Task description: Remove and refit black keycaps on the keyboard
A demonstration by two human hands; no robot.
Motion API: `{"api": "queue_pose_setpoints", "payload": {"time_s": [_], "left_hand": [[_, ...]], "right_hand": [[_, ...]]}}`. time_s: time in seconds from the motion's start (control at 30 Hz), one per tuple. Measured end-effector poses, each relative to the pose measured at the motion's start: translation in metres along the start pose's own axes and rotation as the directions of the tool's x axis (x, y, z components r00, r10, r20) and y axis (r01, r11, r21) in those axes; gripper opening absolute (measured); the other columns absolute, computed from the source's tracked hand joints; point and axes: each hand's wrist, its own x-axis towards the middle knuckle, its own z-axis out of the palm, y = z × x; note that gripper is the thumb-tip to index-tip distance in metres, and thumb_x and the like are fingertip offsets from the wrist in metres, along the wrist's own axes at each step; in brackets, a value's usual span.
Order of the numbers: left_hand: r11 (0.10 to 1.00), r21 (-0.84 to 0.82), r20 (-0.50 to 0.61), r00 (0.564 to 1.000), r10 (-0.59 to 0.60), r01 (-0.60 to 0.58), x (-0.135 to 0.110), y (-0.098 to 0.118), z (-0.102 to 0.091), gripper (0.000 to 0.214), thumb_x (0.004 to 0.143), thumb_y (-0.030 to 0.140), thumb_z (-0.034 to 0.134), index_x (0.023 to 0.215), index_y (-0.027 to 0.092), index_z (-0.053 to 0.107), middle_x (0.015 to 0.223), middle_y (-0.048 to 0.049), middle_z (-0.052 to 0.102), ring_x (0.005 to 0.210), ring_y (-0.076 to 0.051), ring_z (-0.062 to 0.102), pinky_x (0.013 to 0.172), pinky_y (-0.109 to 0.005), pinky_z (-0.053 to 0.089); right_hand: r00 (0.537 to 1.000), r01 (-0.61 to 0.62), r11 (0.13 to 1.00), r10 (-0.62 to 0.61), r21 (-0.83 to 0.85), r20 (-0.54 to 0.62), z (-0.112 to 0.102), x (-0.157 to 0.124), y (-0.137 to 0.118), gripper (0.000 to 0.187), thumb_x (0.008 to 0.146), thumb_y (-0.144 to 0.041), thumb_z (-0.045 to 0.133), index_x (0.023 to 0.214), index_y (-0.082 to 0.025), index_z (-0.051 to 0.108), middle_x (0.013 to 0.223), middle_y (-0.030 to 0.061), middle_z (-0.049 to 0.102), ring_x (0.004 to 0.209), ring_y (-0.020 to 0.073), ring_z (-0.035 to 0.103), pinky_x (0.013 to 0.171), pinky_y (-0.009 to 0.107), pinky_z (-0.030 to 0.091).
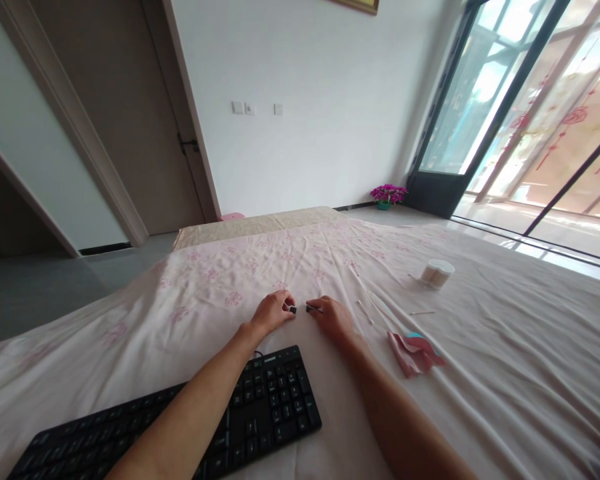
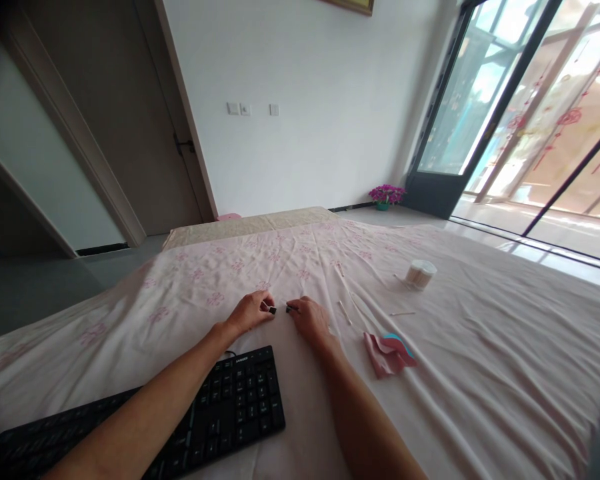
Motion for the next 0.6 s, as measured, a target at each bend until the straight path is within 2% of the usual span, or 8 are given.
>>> {"api": "queue_pose_setpoints", "payload": {"time_s": [0.1,0.3,0.6], "left_hand": [[1.0,-0.012,0.029,0.999,-0.02,0.021,0.004,-0.005,-0.001,0.035,0.063,0.019,0.071,0.098,0.017,0.066,0.091,-0.0029,0.069,0.073,-0.014,0.064,0.067,-0.022,0.048],[1.0,0.004,0.037,0.999,-0.028,0.028,0.009,-0.005,0.002,0.016,0.067,0.02,0.069,0.083,0.02,0.072,0.082,-0.0011,0.07,0.077,-0.015,0.064,0.07,-0.022,0.047],[0.994,0.04,-0.028,0.994,-0.105,0.106,0.014,0.004,0.014,0.015,0.069,0.024,0.07,0.084,0.021,0.072,0.084,-0.0015,0.071,0.08,-0.015,0.064,0.072,-0.023,0.045]], "right_hand": [[1.0,-0.004,1.0,0.004,0.002,0.006,-0.001,0.001,-0.001,0.029,0.087,-0.037,0.052,0.111,-0.034,0.068,0.104,0.0006,0.067,0.094,0.02,0.061,0.072,0.026,0.039],[1.0,-0.013,1.0,0.014,-0.023,0.008,-0.002,0.002,-0.004,0.025,0.085,-0.037,0.055,0.104,-0.032,0.07,0.101,0.0009,0.067,0.089,0.0193,0.061,0.068,0.026,0.037],[0.999,0.04,0.999,-0.039,-0.031,0.024,0.003,0.004,-0.004,0.029,0.091,-0.039,0.049,0.115,-0.037,0.065,0.103,0.0,0.064,0.09,0.0163,0.061,0.068,0.024,0.036]]}}
